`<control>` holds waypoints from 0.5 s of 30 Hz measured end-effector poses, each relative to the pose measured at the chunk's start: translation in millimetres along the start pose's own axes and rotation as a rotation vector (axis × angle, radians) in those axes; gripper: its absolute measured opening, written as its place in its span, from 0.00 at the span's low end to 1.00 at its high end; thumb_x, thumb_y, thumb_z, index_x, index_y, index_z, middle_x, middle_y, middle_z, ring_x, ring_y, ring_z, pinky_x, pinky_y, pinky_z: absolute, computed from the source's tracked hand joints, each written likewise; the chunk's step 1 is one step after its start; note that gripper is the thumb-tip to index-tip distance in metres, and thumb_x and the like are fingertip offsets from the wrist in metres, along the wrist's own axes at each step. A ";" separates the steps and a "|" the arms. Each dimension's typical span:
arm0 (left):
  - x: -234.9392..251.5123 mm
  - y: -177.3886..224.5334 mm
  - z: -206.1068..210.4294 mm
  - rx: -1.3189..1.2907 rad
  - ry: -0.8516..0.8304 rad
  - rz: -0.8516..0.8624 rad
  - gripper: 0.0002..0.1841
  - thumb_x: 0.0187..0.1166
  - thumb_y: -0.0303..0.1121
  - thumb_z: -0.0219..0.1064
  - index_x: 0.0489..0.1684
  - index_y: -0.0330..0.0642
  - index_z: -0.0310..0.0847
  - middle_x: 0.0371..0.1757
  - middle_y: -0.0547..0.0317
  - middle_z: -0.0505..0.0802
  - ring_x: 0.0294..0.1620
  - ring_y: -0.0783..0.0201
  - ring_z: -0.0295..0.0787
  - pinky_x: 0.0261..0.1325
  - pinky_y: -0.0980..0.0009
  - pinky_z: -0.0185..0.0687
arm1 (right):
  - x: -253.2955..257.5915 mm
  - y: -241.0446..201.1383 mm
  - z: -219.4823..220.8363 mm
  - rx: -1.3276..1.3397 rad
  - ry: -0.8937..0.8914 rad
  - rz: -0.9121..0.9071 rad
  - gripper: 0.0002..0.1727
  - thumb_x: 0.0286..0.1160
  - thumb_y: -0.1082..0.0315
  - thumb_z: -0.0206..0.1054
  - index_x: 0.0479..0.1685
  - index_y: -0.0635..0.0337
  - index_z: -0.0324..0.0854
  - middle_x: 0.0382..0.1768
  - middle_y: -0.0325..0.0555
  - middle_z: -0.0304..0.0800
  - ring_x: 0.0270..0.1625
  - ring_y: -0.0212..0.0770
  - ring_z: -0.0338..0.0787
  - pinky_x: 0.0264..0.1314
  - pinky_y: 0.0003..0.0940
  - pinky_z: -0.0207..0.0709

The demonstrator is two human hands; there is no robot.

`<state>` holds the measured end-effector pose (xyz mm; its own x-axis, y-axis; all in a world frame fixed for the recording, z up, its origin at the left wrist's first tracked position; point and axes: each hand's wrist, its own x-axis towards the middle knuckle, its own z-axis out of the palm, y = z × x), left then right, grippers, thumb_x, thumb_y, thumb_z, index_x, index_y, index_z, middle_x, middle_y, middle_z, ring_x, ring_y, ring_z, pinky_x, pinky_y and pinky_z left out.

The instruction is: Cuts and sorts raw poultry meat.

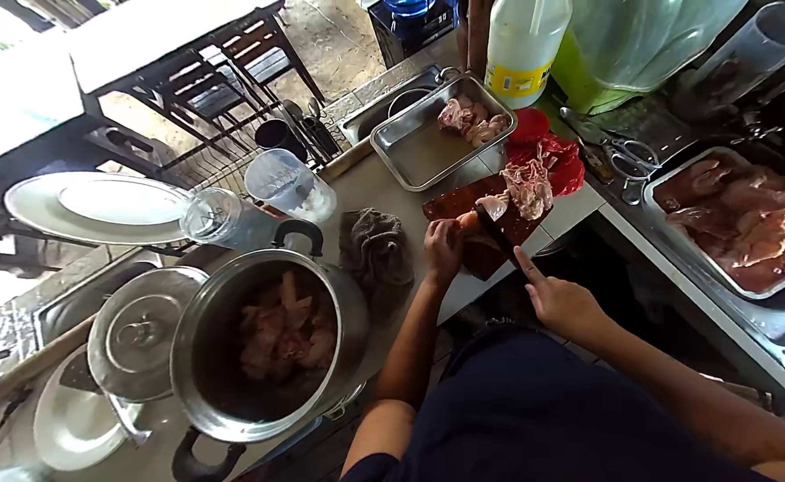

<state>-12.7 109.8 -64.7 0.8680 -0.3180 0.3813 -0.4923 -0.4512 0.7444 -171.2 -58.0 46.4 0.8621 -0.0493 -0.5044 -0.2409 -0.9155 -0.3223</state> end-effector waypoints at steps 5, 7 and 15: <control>24.7 21.9 -18.1 0.205 -0.397 -0.078 0.34 0.72 0.38 0.81 0.76 0.33 0.75 0.69 0.32 0.85 0.71 0.35 0.82 0.75 0.42 0.76 | 74.0 -6.9 -18.1 0.190 0.101 -0.050 0.39 0.95 0.62 0.48 0.99 0.39 0.29 0.46 0.67 0.91 0.52 0.69 0.91 0.56 0.68 0.80; 36.1 21.7 -21.1 0.235 -0.510 -0.140 0.25 0.75 0.34 0.77 0.70 0.33 0.81 0.65 0.33 0.87 0.67 0.38 0.86 0.73 0.44 0.79 | 104.0 -3.9 -20.3 0.245 0.159 -0.094 0.39 0.93 0.62 0.50 0.99 0.39 0.32 0.45 0.68 0.92 0.49 0.70 0.92 0.54 0.69 0.80; 60.1 14.6 -83.1 -0.073 -0.424 -0.511 0.22 0.83 0.35 0.69 0.70 0.31 0.76 0.56 0.39 0.90 0.52 0.52 0.89 0.60 0.52 0.84 | 110.5 15.6 -11.8 0.567 0.232 -0.173 0.36 0.95 0.60 0.51 0.99 0.38 0.40 0.42 0.67 0.90 0.28 0.58 0.89 0.37 0.57 0.84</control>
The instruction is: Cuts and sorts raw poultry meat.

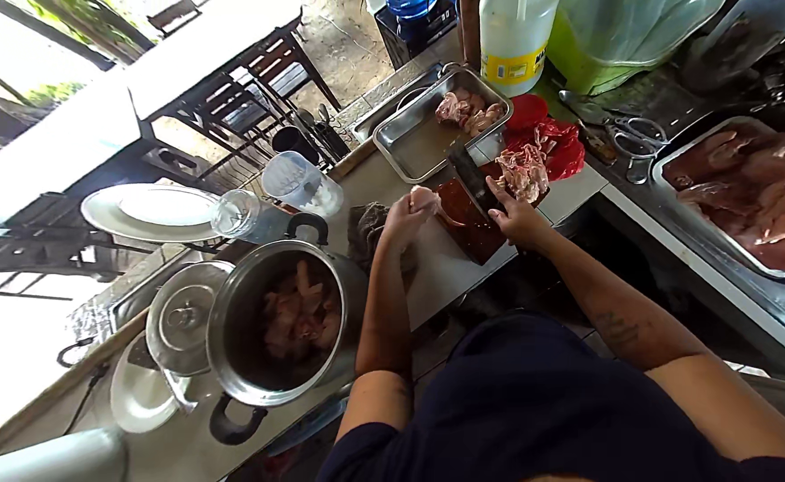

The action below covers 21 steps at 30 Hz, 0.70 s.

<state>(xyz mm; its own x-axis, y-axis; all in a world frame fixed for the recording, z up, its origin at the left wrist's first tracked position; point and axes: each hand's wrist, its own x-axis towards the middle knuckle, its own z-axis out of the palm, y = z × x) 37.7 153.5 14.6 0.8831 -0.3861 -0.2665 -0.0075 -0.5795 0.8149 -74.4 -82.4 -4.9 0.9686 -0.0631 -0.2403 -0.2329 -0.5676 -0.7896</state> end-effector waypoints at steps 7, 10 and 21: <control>38.8 55.1 48.0 0.104 -0.082 0.156 0.24 0.88 0.46 0.62 0.69 0.32 0.79 0.66 0.38 0.87 0.62 0.49 0.87 0.68 0.50 0.82 | -81.8 18.9 -59.6 0.172 0.313 -0.055 0.38 0.95 0.62 0.51 0.99 0.34 0.37 0.36 0.58 0.86 0.17 0.44 0.78 0.19 0.45 0.79; 50.8 68.3 77.6 0.417 -0.168 0.137 0.43 0.72 0.51 0.79 0.84 0.35 0.67 0.83 0.31 0.72 0.82 0.35 0.71 0.80 0.38 0.69 | -101.9 40.3 -68.1 0.162 0.411 0.019 0.39 0.94 0.64 0.53 0.99 0.35 0.37 0.29 0.55 0.84 0.16 0.42 0.79 0.20 0.41 0.79; 63.1 94.3 110.6 0.715 -0.149 0.099 0.39 0.63 0.38 0.81 0.79 0.47 0.70 0.59 0.37 0.91 0.65 0.35 0.87 0.61 0.32 0.80 | -149.7 94.1 -34.3 0.200 0.448 0.094 0.39 0.91 0.61 0.55 0.98 0.47 0.39 0.24 0.47 0.82 0.16 0.32 0.78 0.22 0.31 0.78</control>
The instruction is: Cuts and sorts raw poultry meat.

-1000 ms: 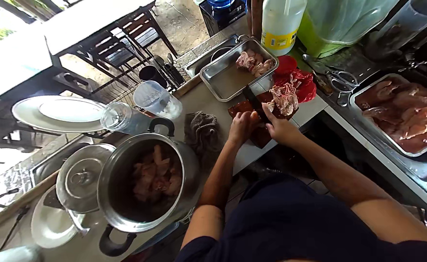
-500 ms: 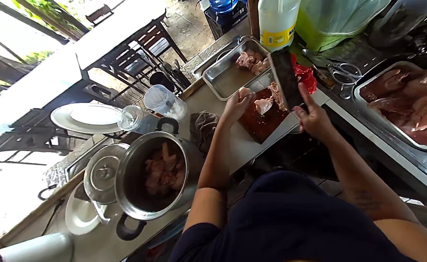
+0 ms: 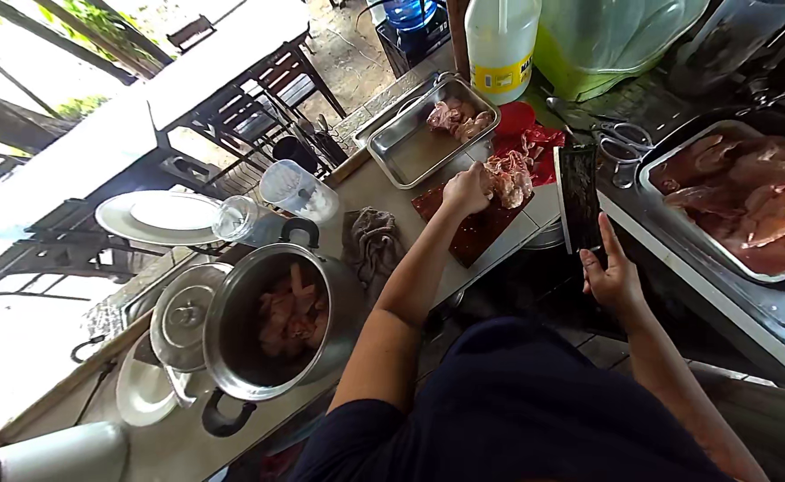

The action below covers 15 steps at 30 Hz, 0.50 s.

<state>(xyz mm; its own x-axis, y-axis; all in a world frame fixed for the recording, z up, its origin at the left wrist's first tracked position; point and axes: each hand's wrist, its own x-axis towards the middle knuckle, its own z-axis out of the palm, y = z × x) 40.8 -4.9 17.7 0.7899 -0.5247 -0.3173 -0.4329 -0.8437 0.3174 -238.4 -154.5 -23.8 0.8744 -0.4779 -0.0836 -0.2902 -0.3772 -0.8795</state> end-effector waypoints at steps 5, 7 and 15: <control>-8.7 -32.8 -2.1 -0.669 0.034 -0.090 0.39 0.63 0.24 0.82 0.79 0.39 0.67 0.60 0.35 0.87 0.47 0.46 0.90 0.47 0.49 0.88 | -3.3 10.0 0.4 0.061 0.047 -0.016 0.38 0.91 0.63 0.55 0.97 0.54 0.42 0.32 0.51 0.85 0.16 0.29 0.76 0.20 0.29 0.77; -37.7 -50.0 -13.9 -0.989 0.105 -0.088 0.37 0.66 0.19 0.77 0.78 0.37 0.63 0.51 0.41 0.87 0.35 0.57 0.85 0.35 0.62 0.85 | -2.8 5.3 0.0 0.091 0.006 -0.061 0.38 0.91 0.66 0.52 0.97 0.61 0.37 0.45 0.56 0.85 0.19 0.25 0.73 0.21 0.26 0.75; -211.4 -143.9 -89.4 -0.863 0.588 -0.101 0.38 0.63 0.24 0.75 0.79 0.34 0.62 0.56 0.46 0.88 0.46 0.61 0.89 0.46 0.62 0.88 | 26.1 -6.0 19.8 0.109 -0.156 -0.204 0.40 0.88 0.70 0.52 0.95 0.68 0.33 0.50 0.56 0.80 0.16 0.18 0.70 0.16 0.16 0.69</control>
<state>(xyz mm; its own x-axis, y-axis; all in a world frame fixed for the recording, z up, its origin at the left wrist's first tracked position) -25.1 237.6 119.0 0.9918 -0.1234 0.0328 -0.0791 -0.3917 0.9167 -206.1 -149.0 -30.0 0.9623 -0.2694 0.0371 -0.0655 -0.3617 -0.9300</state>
